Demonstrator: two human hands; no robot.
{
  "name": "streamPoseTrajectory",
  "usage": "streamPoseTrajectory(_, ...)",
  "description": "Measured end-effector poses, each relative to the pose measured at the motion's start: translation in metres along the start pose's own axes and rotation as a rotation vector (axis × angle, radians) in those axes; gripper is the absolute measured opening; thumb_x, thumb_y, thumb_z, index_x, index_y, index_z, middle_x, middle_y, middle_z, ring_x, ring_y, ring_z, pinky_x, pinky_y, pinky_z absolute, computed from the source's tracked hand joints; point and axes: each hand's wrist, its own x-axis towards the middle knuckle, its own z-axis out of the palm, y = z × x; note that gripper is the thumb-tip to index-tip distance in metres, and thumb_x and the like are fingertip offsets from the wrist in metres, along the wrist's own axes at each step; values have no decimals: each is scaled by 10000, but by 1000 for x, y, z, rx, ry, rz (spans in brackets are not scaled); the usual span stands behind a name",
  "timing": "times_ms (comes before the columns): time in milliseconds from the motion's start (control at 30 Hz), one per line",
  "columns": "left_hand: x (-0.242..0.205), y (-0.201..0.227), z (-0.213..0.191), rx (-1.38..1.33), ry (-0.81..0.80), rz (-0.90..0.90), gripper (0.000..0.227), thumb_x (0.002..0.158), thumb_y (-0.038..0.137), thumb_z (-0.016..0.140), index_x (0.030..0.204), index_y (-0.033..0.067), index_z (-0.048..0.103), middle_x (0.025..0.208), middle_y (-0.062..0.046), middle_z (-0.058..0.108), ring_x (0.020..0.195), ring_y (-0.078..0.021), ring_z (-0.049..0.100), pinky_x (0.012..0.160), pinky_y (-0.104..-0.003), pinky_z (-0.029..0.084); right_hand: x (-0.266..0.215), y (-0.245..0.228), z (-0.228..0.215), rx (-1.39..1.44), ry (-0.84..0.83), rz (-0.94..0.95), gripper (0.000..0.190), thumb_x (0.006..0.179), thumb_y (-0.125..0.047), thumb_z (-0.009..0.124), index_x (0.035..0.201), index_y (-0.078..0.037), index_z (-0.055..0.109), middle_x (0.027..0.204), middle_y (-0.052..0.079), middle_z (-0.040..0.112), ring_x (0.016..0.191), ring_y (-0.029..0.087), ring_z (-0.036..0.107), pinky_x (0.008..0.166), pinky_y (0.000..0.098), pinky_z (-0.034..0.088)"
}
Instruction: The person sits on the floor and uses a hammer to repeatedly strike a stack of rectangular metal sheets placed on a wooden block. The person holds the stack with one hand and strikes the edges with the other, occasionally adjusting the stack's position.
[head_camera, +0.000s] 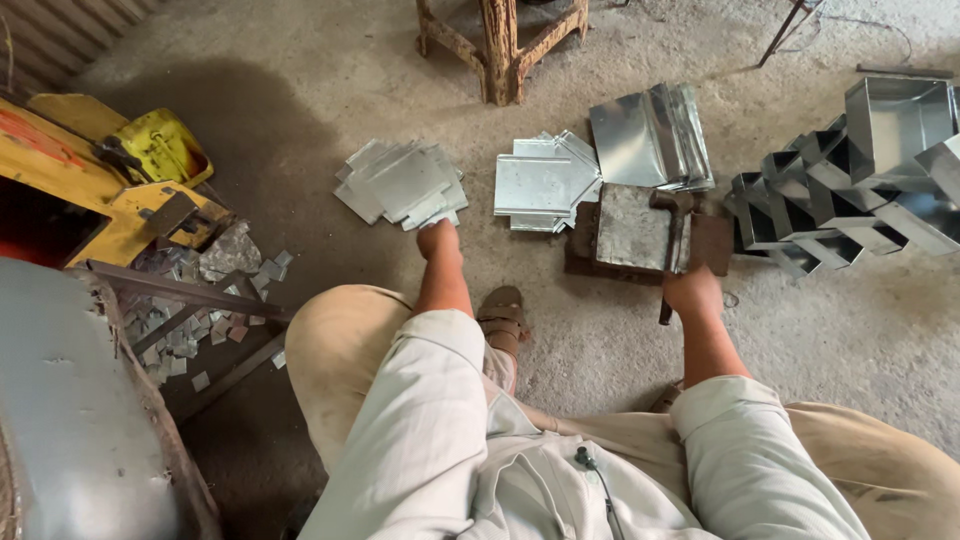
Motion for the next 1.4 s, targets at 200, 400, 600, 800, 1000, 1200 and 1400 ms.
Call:
streamPoseTrajectory(200,-5,-19,38,55,-168,12,393,832,237,710,1136,-12,701,1108,-207,744,962,-339,716,788,-463,562,-12,-3,-11,86,162,-26,608,866,-280,685,1427,-69,584,1286,273,662,1204,442,616,994,499,494)
streamPoseTrajectory(400,-5,-45,66,61,-251,40,405,826,230,749,1139,-22,699,1092,-185,739,968,-314,713,787,-424,561,-4,-24,0,180,212,-138,570,865,-327,716,1375,-88,631,1243,245,676,1171,423,629,996,483,500)
streamPoseTrajectory(600,13,-71,74,165,-300,-43,354,883,284,708,1078,-9,749,1030,-158,738,904,-327,700,716,-482,559,-6,-39,7,114,243,-213,498,861,-319,756,1289,-79,671,1199,247,657,1120,440,620,941,495,502)
streamPoseTrajectory(800,-1,-94,95,139,-387,-423,472,953,420,673,1249,53,661,1112,-160,688,881,-345,653,722,-506,511,-15,-58,-19,220,189,-259,449,896,-266,728,1292,-65,665,1214,198,647,1002,349,673,880,423,534)
streamPoseTrajectory(1000,-9,-119,135,16,-462,-631,604,974,513,611,1431,125,537,1355,-177,568,1123,-395,616,810,-528,562,-28,-69,-67,395,104,-226,402,926,-244,740,1276,-56,675,1161,95,661,959,194,665,829,355,557)
streamPoseTrajectory(1200,1,-146,175,-266,-509,-790,595,973,551,560,1380,117,547,1277,-154,627,1129,-376,617,803,-516,526,-54,-34,-94,853,-106,-72,413,949,-220,721,1315,-45,645,1120,72,683,987,142,650,862,325,576)
streamPoseTrajectory(1400,26,-158,188,-361,-256,-666,457,967,378,692,1326,98,644,1152,-115,722,873,-278,598,667,-409,464,-56,-22,-83,613,-131,-30,410,942,-222,716,1301,-31,665,1122,97,720,984,169,662,850,332,556)
